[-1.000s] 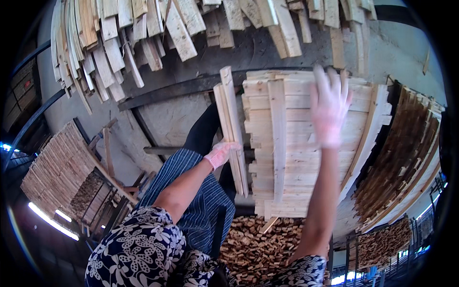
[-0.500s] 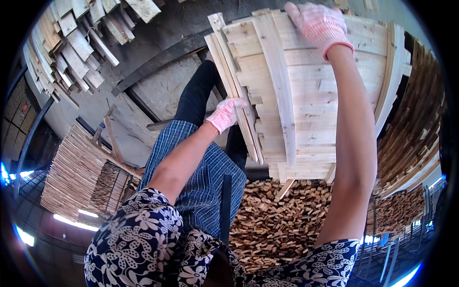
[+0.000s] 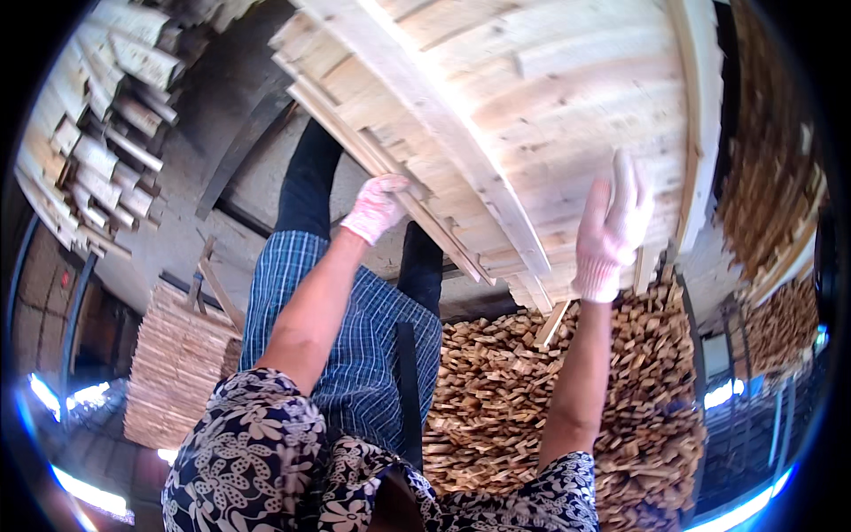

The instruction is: The person sits on the floor and repeatedly picks up light-colored wooden planks from a pile. They arrange the planks into a neat stack on a metal rack, handling them one by one or in small groups.

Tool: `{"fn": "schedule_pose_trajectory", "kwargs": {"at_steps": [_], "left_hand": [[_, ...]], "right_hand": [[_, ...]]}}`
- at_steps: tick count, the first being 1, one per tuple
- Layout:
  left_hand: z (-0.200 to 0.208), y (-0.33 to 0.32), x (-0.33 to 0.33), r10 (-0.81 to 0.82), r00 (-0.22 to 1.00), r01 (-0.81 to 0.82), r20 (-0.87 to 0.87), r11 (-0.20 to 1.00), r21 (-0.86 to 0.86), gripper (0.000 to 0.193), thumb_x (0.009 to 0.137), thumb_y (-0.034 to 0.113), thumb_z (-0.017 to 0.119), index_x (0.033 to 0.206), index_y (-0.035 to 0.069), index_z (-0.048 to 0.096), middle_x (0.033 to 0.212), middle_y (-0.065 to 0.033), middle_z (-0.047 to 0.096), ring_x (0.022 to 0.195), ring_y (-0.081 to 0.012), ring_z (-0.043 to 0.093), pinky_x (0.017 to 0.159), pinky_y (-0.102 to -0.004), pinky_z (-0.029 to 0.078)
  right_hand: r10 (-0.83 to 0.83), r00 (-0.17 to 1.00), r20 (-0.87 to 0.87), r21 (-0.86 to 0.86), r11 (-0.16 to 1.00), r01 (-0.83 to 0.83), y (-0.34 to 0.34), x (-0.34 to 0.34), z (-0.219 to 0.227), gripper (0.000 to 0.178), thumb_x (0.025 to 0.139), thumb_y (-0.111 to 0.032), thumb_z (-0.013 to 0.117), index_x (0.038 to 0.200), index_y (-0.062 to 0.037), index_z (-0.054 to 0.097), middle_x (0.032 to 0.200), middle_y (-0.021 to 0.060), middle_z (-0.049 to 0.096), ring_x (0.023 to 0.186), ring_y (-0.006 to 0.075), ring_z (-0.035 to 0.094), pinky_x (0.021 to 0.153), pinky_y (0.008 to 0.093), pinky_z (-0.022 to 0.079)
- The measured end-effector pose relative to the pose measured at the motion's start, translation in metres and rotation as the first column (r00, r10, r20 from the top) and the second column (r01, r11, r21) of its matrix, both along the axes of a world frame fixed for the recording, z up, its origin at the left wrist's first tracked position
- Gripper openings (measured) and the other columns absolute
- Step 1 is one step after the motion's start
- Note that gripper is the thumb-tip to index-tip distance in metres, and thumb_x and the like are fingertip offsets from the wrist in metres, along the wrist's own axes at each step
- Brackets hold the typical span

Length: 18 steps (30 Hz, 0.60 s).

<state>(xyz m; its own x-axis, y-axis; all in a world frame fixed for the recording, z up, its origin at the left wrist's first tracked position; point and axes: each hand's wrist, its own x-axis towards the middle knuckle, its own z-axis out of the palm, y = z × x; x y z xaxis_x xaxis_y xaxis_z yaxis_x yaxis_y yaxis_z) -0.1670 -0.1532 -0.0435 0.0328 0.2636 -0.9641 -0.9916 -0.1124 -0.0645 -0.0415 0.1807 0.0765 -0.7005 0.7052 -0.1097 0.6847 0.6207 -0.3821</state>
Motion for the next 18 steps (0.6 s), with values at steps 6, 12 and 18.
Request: {"fn": "schedule_pose_trajectory", "kwargs": {"at_steps": [6, 12, 18], "left_hand": [[0.034, -0.07, -0.031, -0.013, 0.995, 0.0, -0.099, 0.991, -0.136, 0.023, 0.086, 0.009, 0.063, 0.107, 0.0, 0.065, 0.111, -0.0133, 0.067, 0.109, -0.0285, 0.063, 0.109, -0.0487, 0.044], [0.189, 0.03, -0.073, -0.254, 0.918, 0.313, -0.305, 0.936, 0.163, 0.066, 0.076, 0.013, 0.084, 0.133, 0.003, 0.054, 0.126, -0.0147, 0.059, 0.121, -0.0312, 0.058, 0.114, -0.047, 0.04], [0.224, 0.213, -0.08, -0.655, 0.463, 0.755, -0.597, 0.644, -0.121, 0.061, 0.089, 0.024, 0.075, 0.136, -0.009, 0.053, 0.121, -0.0158, 0.065, 0.111, -0.0271, 0.064, 0.104, -0.0365, 0.048]], "right_hand": [[-0.626, 0.494, 0.603, -0.101, 0.555, 0.826, -0.108, 0.281, 0.039, 0.042, 0.101, -0.029, 0.054, 0.139, -0.011, 0.058, 0.132, 0.0193, 0.058, 0.126, 0.0387, 0.053, 0.111, 0.0387, 0.041], [-0.67, -0.284, 0.686, -0.199, -0.548, 0.812, -0.134, 0.401, 0.073, 0.084, 0.088, -0.058, 0.067, 0.157, -0.0238, 0.034, 0.147, 0.021, 0.046, 0.113, 0.0357, 0.059, 0.09, 0.0522, 0.053], [-0.679, -0.08, 0.729, -0.169, -0.293, 0.941, -0.206, 0.486, -0.026, 0.091, 0.088, -0.04, 0.069, 0.161, -0.0196, 0.019, 0.147, 0.0242, 0.049, 0.122, 0.0388, 0.058, 0.096, 0.0485, 0.052]]}}
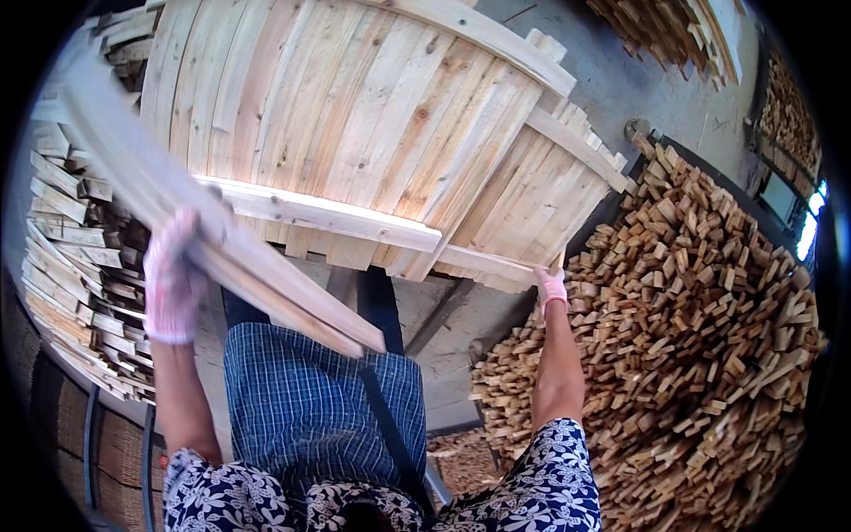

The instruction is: The person sits on the floor and repeatedly picks up light-colored wooden planks from a pile. They arrange the planks into a neat stack on a metal rack, handling them one by one or in small groups.

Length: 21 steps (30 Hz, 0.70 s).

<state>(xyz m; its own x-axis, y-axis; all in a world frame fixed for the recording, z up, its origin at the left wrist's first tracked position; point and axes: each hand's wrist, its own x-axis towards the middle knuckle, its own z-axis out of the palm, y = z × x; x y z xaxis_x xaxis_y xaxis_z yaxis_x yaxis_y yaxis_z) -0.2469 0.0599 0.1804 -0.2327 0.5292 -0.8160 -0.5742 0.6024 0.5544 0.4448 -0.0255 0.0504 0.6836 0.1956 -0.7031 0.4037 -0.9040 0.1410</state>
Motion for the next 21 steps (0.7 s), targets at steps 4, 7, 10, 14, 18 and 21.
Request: {"fn": "schedule_pose_trajectory", "kwargs": {"at_steps": [4, 7, 10, 14, 18, 21], "left_hand": [[-0.083, 0.08, -0.024, -0.615, 0.633, 0.68, -0.47, 0.732, -0.043, 0.077, 0.09, 0.035, 0.073, 0.146, -0.009, 0.043, 0.132, -0.0216, 0.061, 0.118, -0.0272, 0.063, 0.104, -0.0328, 0.047], [-0.124, 0.111, 0.051, -0.64, -0.075, 0.364, -0.765, 0.696, -0.619, 0.104, 0.086, 0.041, 0.076, 0.159, 0.0, 0.013, 0.155, -0.0281, 0.039, 0.14, -0.041, 0.045, 0.114, -0.0416, 0.037], [-0.147, 0.108, 0.051, -0.477, -0.088, 0.423, -0.874, 0.777, -0.467, 0.102, 0.086, 0.037, 0.076, 0.159, 0.002, 0.015, 0.154, -0.0276, 0.041, 0.139, -0.0432, 0.045, 0.114, -0.0416, 0.038], [-0.149, 0.11, 0.049, -0.346, -0.177, 0.546, -0.921, 0.744, -0.384, 0.097, 0.086, 0.033, 0.076, 0.16, 0.005, 0.019, 0.154, -0.0248, 0.042, 0.14, -0.0422, 0.044, 0.114, -0.0412, 0.037], [-0.142, 0.112, 0.06, -0.439, -0.066, 0.508, -0.896, 0.758, -0.409, 0.091, 0.088, 0.03, 0.073, 0.16, 0.005, 0.023, 0.157, -0.0241, 0.038, 0.143, -0.0398, 0.04, 0.116, -0.0404, 0.035], [-0.145, 0.107, 0.052, -0.345, -0.116, 0.558, -0.931, 0.753, -0.348, 0.09, 0.089, 0.031, 0.072, 0.16, 0.003, 0.022, 0.157, -0.0243, 0.037, 0.143, -0.0382, 0.041, 0.117, -0.0391, 0.035]], "right_hand": [[0.484, 0.86, 0.162, -0.169, 0.872, -0.459, 0.005, -0.009, 0.011, 0.049, 0.094, -0.036, 0.058, 0.137, -0.0123, 0.055, 0.125, 0.0245, 0.065, 0.109, 0.0455, 0.065, 0.093, 0.0493, 0.052], [0.595, 0.731, 0.333, -0.147, 0.799, -0.583, 0.056, -0.043, 0.039, 0.048, 0.098, -0.042, 0.054, 0.139, -0.0164, 0.055, 0.132, 0.0214, 0.061, 0.121, 0.0405, 0.06, 0.098, 0.0502, 0.049], [0.368, 0.876, 0.312, -0.244, 0.922, -0.3, 0.025, 0.001, 0.028, 0.064, 0.095, -0.049, 0.062, 0.148, -0.0174, 0.046, 0.135, 0.021, 0.056, 0.129, 0.0375, 0.051, 0.101, 0.05, 0.045], [-0.283, 0.92, -0.27, 0.247, 0.903, 0.35, -0.037, 0.034, -0.002, 0.063, 0.091, -0.015, 0.064, 0.147, -0.0129, 0.036, 0.072, 0.0023, 0.05, 0.049, 0.0148, 0.046, 0.045, 0.0307, 0.046], [-0.346, 0.844, -0.41, 0.443, 0.733, 0.516, -0.063, -0.016, 0.052, 0.064, 0.089, -0.01, 0.061, 0.147, -0.0083, 0.035, 0.091, 0.0035, 0.055, 0.071, 0.0129, 0.054, 0.056, 0.0283, 0.05], [-0.398, 0.809, -0.432, 0.407, 0.715, 0.569, -0.077, -0.086, 0.111, 0.036, 0.094, -0.029, 0.057, 0.123, -0.0095, 0.053, 0.09, 0.0056, 0.057, 0.079, 0.0165, 0.056, 0.067, 0.0302, 0.049]]}}
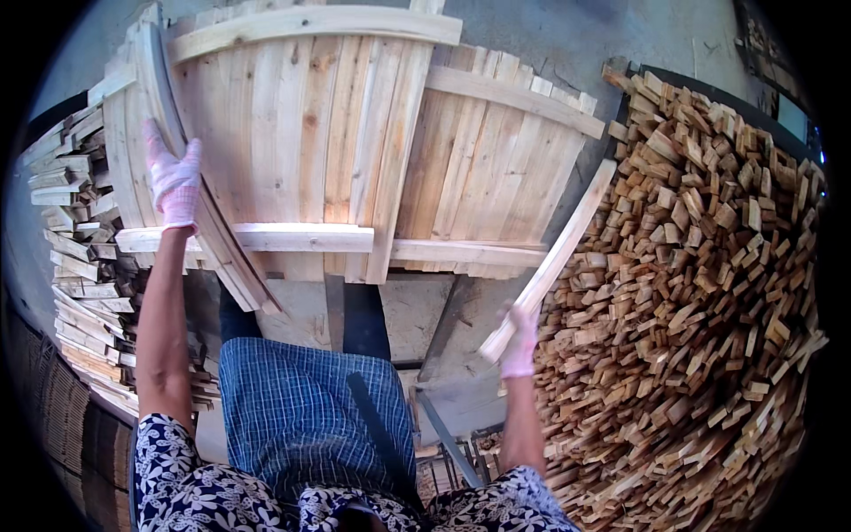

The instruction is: The person sits on the floor and repeatedly picks up light-colored wooden planks from a pile. They arrange the planks into a neat stack on a metal rack, handling them one by one or in small groups.

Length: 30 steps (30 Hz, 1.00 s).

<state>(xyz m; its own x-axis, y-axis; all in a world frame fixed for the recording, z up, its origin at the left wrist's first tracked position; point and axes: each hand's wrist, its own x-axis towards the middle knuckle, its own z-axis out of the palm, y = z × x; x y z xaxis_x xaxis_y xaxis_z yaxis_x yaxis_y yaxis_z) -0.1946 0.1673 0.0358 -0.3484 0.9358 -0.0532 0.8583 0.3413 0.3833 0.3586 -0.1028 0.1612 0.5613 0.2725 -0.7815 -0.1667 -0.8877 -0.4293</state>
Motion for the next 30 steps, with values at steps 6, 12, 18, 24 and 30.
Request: {"fn": "schedule_pose_trajectory", "kwargs": {"at_steps": [6, 12, 18, 24, 30], "left_hand": [[0.02, -0.002, 0.03, -0.032, 0.996, 0.039, 0.081, 0.996, -0.075, 0.089, 0.092, 0.033, 0.065, 0.161, 0.004, 0.018, 0.159, -0.0215, 0.036, 0.137, -0.0377, 0.046, 0.117, -0.0411, 0.034], [0.026, 0.006, 0.003, 0.182, 0.889, -0.058, 0.421, 0.955, -0.291, 0.102, 0.089, 0.052, 0.066, 0.163, 0.016, 0.007, 0.151, -0.0373, 0.033, 0.142, -0.0502, 0.035, 0.119, -0.0452, 0.03], [0.034, 0.018, 0.0, 0.118, 0.714, 0.104, 0.69, 0.957, -0.271, 0.088, 0.095, 0.052, 0.056, 0.161, 0.009, 0.018, 0.162, -0.0255, 0.026, 0.149, -0.0404, 0.029, 0.123, -0.0411, 0.026], [0.116, -0.039, -0.065, 0.263, 0.583, 0.011, 0.769, 0.944, -0.33, 0.083, 0.092, 0.042, 0.065, 0.16, 0.021, 0.023, 0.15, -0.0266, 0.043, 0.136, -0.0417, 0.046, 0.114, -0.044, 0.039], [0.133, -0.195, -0.237, 0.442, 0.739, -0.346, 0.508, 0.897, -0.277, 0.055, 0.089, 0.035, 0.064, 0.135, 0.005, 0.055, 0.13, -0.0226, 0.06, 0.121, -0.0378, 0.058, 0.107, -0.0427, 0.046]], "right_hand": [[-0.02, 0.993, -0.119, 0.21, 0.977, 0.045, 0.019, -0.173, 0.036, 0.068, 0.094, -0.008, 0.061, 0.153, -0.0134, 0.028, 0.096, 0.0064, 0.059, 0.071, 0.0141, 0.058, 0.062, 0.0301, 0.052], [0.742, 0.6, 0.3, 0.094, 0.603, -0.792, 0.117, -0.35, -0.02, 0.077, 0.098, -0.028, 0.064, 0.161, -0.0096, 0.022, 0.144, 0.0292, 0.045, 0.13, 0.0412, 0.05, 0.11, 0.0482, 0.039], [0.925, 0.108, 0.365, -0.101, 0.155, -0.983, 0.096, -0.409, -0.061, 0.083, 0.093, -0.039, 0.067, 0.157, -0.0049, 0.028, 0.148, 0.0351, 0.035, 0.134, 0.0512, 0.04, 0.113, 0.0534, 0.035], [0.959, 0.092, 0.268, 0.01, 0.093, -0.996, 0.109, -0.428, -0.055, 0.078, 0.091, -0.026, 0.069, 0.155, -0.0045, 0.031, 0.145, 0.033, 0.04, 0.13, 0.0479, 0.045, 0.111, 0.0488, 0.039], [0.948, -0.074, 0.31, -0.212, -0.007, -0.977, 0.172, -0.479, -0.011, 0.055, 0.091, -0.018, 0.067, 0.141, -0.0033, 0.051, 0.133, 0.0253, 0.049, 0.12, 0.0395, 0.053, 0.101, 0.0445, 0.046]]}}
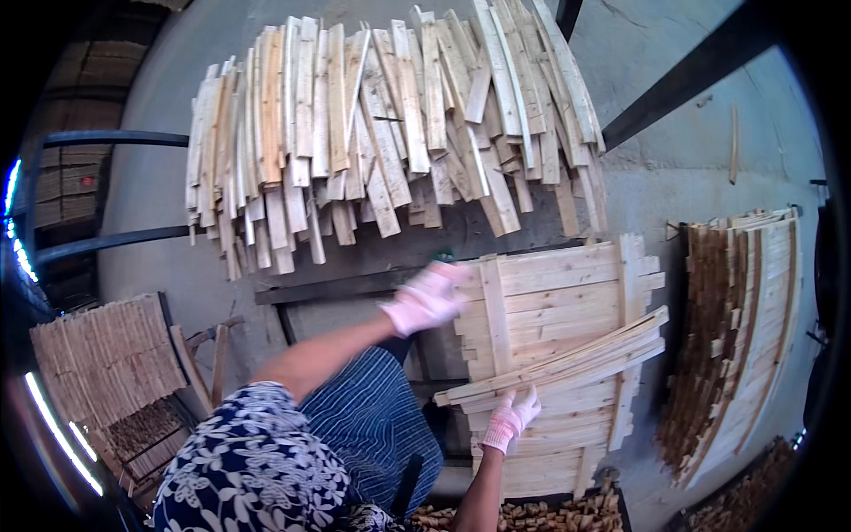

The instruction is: The person sits on the floor and repeatedly picks up light-colored wooden planks from a pile. They arrange the planks into a neat stack on a metal rack, handling them one by one or in small groups.

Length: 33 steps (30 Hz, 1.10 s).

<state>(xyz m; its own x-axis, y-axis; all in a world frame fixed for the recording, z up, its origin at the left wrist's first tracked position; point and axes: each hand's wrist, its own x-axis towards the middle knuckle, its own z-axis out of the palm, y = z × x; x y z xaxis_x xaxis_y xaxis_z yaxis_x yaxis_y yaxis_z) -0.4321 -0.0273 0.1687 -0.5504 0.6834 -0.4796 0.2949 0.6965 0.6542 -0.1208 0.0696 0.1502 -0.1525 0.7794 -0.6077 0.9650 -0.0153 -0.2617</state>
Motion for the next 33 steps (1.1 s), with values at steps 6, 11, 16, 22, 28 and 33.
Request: {"fn": "schedule_pose_trajectory", "kwargs": {"at_steps": [6, 11, 16, 22, 28, 33], "left_hand": [[-0.026, -0.112, -0.169, 0.261, 0.959, -0.281, -0.111, 0.928, -0.243, 0.046, 0.094, 0.028, 0.061, 0.132, 0.003, 0.056, 0.129, -0.0232, 0.059, 0.119, -0.0373, 0.06, 0.103, -0.0424, 0.048], [-0.067, 0.012, -0.229, 0.115, 0.988, -0.121, 0.102, 0.991, 0.05, 0.063, 0.093, 0.038, 0.055, 0.141, -0.002, 0.049, 0.138, -0.0276, 0.055, 0.129, -0.0394, 0.053, 0.112, -0.0422, 0.04], [-0.112, 0.173, -0.277, 0.509, 0.798, -0.483, 0.322, 0.86, -0.161, 0.102, 0.083, 0.05, 0.071, 0.157, 0.003, 0.019, 0.153, -0.0269, 0.039, 0.139, -0.0407, 0.042, 0.116, -0.0453, 0.037], [-0.16, 0.238, -0.294, 0.759, 0.573, -0.707, 0.307, 0.648, -0.283, 0.114, 0.075, 0.038, 0.082, 0.155, -0.003, 0.013, 0.147, -0.0296, 0.042, 0.132, -0.0385, 0.05, 0.109, -0.0427, 0.044], [-0.2, 0.185, -0.31, 0.612, 0.33, -0.803, 0.719, 0.582, -0.127, 0.119, 0.074, 0.038, 0.089, 0.153, -0.007, 0.012, 0.142, -0.0305, 0.05, 0.12, -0.0373, 0.061, 0.102, -0.0405, 0.051], [-0.181, 0.136, -0.269, 0.263, -0.235, -0.814, 0.936, 0.473, -0.337, 0.112, 0.083, 0.022, 0.085, 0.158, -0.005, 0.006, 0.144, -0.0265, 0.05, 0.12, -0.0316, 0.062, 0.099, -0.0356, 0.054]], "right_hand": [[0.406, 0.898, -0.171, 0.282, 0.893, -0.351, 0.127, -0.181, -0.015, 0.052, 0.094, -0.019, 0.064, 0.143, -0.007, 0.049, 0.127, 0.0259, 0.052, 0.115, 0.0428, 0.054, 0.097, 0.0471, 0.047], [0.486, 0.868, 0.101, 0.349, 0.8, -0.489, 0.273, -0.289, -0.078, 0.074, 0.09, -0.038, 0.065, 0.152, -0.0104, 0.037, 0.139, 0.0253, 0.05, 0.123, 0.0422, 0.054, 0.102, 0.0514, 0.045], [0.503, 0.716, 0.484, 0.124, 0.771, -0.625, 0.28, -0.381, -0.084, 0.091, 0.084, -0.051, 0.066, 0.157, -0.0126, 0.028, 0.147, 0.0217, 0.048, 0.129, 0.039, 0.053, 0.109, 0.0521, 0.039], [0.482, 0.815, 0.321, -0.017, 0.863, -0.504, 0.269, -0.404, -0.123, 0.097, 0.081, -0.04, 0.075, 0.16, -0.0216, 0.022, 0.141, 0.0234, 0.052, 0.126, 0.0411, 0.057, 0.103, 0.0497, 0.047], [0.489, 0.868, 0.087, -0.112, 0.87, -0.479, 0.231, -0.422, -0.118, 0.092, 0.077, -0.032, 0.079, 0.155, -0.0142, 0.033, 0.134, 0.0238, 0.057, 0.121, 0.0418, 0.059, 0.102, 0.0469, 0.048], [0.461, 0.851, -0.254, -0.375, 0.764, -0.526, 0.193, -0.408, -0.1, 0.094, 0.077, -0.042, 0.076, 0.15, 0.0018, 0.036, 0.131, 0.0305, 0.059, 0.125, 0.0387, 0.058, 0.104, 0.0409, 0.047]]}}
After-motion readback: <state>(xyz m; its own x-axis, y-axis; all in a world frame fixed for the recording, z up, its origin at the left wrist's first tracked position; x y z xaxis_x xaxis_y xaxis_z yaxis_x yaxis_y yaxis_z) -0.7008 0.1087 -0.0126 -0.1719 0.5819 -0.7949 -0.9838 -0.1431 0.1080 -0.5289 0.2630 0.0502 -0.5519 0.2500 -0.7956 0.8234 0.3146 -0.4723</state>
